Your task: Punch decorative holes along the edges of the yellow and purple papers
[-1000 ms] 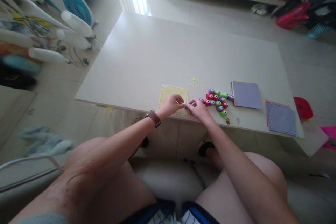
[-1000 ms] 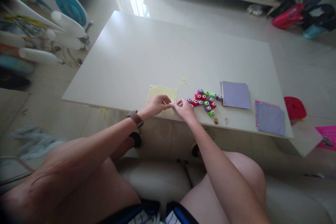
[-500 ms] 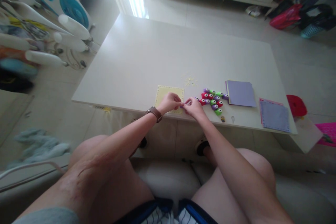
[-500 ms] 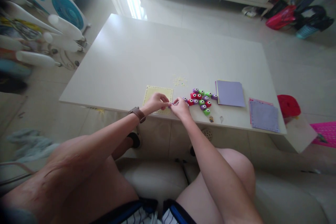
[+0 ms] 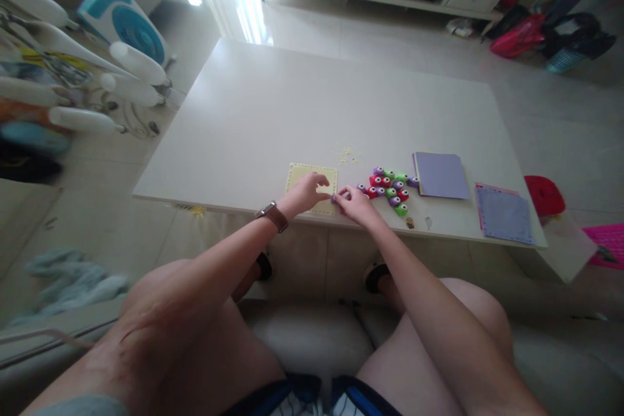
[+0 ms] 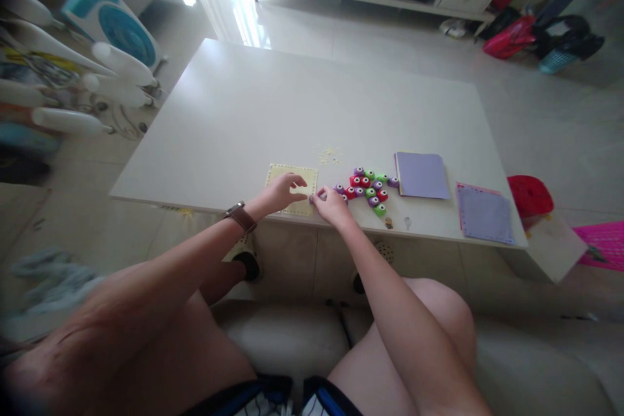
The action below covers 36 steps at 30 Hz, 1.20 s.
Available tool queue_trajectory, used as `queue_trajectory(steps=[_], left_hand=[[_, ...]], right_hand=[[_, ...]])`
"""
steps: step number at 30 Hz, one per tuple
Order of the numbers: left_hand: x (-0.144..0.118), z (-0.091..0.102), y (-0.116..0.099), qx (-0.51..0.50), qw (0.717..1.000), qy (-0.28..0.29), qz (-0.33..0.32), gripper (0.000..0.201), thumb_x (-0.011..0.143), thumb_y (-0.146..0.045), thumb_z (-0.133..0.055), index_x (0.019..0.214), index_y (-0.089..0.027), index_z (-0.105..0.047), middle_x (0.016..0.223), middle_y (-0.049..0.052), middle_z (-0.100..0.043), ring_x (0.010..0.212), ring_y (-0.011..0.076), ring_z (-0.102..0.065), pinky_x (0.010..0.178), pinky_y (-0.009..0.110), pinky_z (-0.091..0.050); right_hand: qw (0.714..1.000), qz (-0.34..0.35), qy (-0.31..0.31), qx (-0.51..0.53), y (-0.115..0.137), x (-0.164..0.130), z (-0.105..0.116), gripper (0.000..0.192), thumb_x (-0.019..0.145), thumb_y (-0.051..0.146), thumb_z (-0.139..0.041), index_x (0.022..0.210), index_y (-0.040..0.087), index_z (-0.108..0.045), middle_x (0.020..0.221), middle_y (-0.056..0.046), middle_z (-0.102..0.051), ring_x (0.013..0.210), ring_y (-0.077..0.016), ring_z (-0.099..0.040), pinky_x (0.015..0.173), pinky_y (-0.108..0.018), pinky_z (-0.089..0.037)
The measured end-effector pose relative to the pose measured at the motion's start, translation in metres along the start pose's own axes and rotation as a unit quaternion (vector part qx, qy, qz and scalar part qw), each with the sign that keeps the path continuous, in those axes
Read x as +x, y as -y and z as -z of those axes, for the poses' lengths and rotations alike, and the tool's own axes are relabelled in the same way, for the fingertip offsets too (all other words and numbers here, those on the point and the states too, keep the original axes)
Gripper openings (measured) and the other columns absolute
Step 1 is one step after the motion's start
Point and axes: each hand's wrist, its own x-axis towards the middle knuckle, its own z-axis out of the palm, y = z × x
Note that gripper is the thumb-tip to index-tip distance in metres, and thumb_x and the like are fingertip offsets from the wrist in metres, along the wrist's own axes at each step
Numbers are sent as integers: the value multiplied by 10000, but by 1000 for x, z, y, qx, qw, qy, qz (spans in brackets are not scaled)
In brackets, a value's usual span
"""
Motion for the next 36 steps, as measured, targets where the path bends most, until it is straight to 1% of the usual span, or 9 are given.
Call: queue_trajectory(steps=[4, 8, 12, 16, 21, 25, 27, 31, 36], left_hand=[[-16, 6, 9, 121, 990, 13, -70, 397, 808, -226, -822, 1179, -177, -692, 1275, 108, -671, 1216, 295, -591, 1046, 427, -507], [-26, 8, 13, 162, 982, 28, -92, 423, 816, -210, -817, 1211, -163, -674, 1309, 117, -666, 1252, 301, -564, 1069, 423, -502], [-29, 10, 14, 170, 980, 26, -96, 414, 814, -172, -807, 1206, -180, -674, 1326, 106, -659, 1259, 290, -558, 1077, 412, -497], [-31, 11, 13, 173, 980, 25, -94, 412, 812, -155, -805, 1204, -182, -681, 1323, 109, -657, 1253, 286, -554, 1076, 411, -496], [-31, 10, 13, 173, 980, 28, -92, 424, 821, -153, -803, 1227, -183, -686, 1332, 110, -652, 1256, 282, -556, 1075, 409, -500], [-32, 10, 12, 178, 979, 28, -92, 431, 831, -153, -799, 1247, -191, -694, 1356, 108, -647, 1273, 286, -555, 1082, 419, -504], [-32, 10, 12, 180, 979, 29, -92, 433, 834, -151, -797, 1253, -193, -696, 1359, 106, -647, 1277, 285, -554, 1088, 422, -504], [-31, 10, 12, 183, 979, 30, -87, 445, 832, -157, -802, 1262, -197, -694, 1358, 106, -645, 1279, 286, -553, 1097, 426, -500], [-30, 8, 13, 183, 978, 24, -91, 441, 834, -166, -796, 1261, -215, -696, 1354, 102, -643, 1270, 283, -555, 1095, 427, -494]], right_hand=[[999, 6, 10, -48, 7, -8, 8, 126, 1007, 335, -650, 1015, 210, -666, 864, -34, -711, 798, -177, -654, 722, -245, -447], [994, 31, -6, -108, 8, -10, 13, 114, 1012, 310, -626, 1000, 206, -672, 911, -68, -721, 866, -207, -660, 747, -259, -442], [983, 64, -21, -169, 7, -15, 15, 156, 1013, 316, -603, 1059, 196, -690, 956, -101, -734, 906, -234, -676, 777, -278, -457], [972, 112, -21, -204, 6, -20, 17, 264, 924, 252, -712, 1180, 189, -687, 1046, -98, -728, 930, -228, -672, 801, -276, -469], [966, 137, -21, -219, 5, -20, 20, 107, 977, 176, -639, 1061, 185, -703, 1063, -89, -709, 977, -211, -656, 847, -276, -465], [958, 139, -44, -247, 7, -22, 25, 134, 996, 122, -570, 983, 163, -696, 1084, -107, -689, 994, -222, -646, 867, -289, -465], [957, 154, -52, -239, 7, -24, 25, 118, 987, 174, -635, 1087, 165, -695, 1141, -104, -671, 990, -224, -645, 876, -290, -473], [957, 188, -40, -216, 5, -28, 18, 284, 1011, 263, -655, 1292, 226, -662, 1217, -87, -644, 974, -215, -649, 887, -292, -485], [958, 187, -36, -214, 4, -27, 8, 172, 1028, 202, -605, 1176, 222, -692, 1153, -83, -671, 1045, -223, -637, 884, -282, -472]])
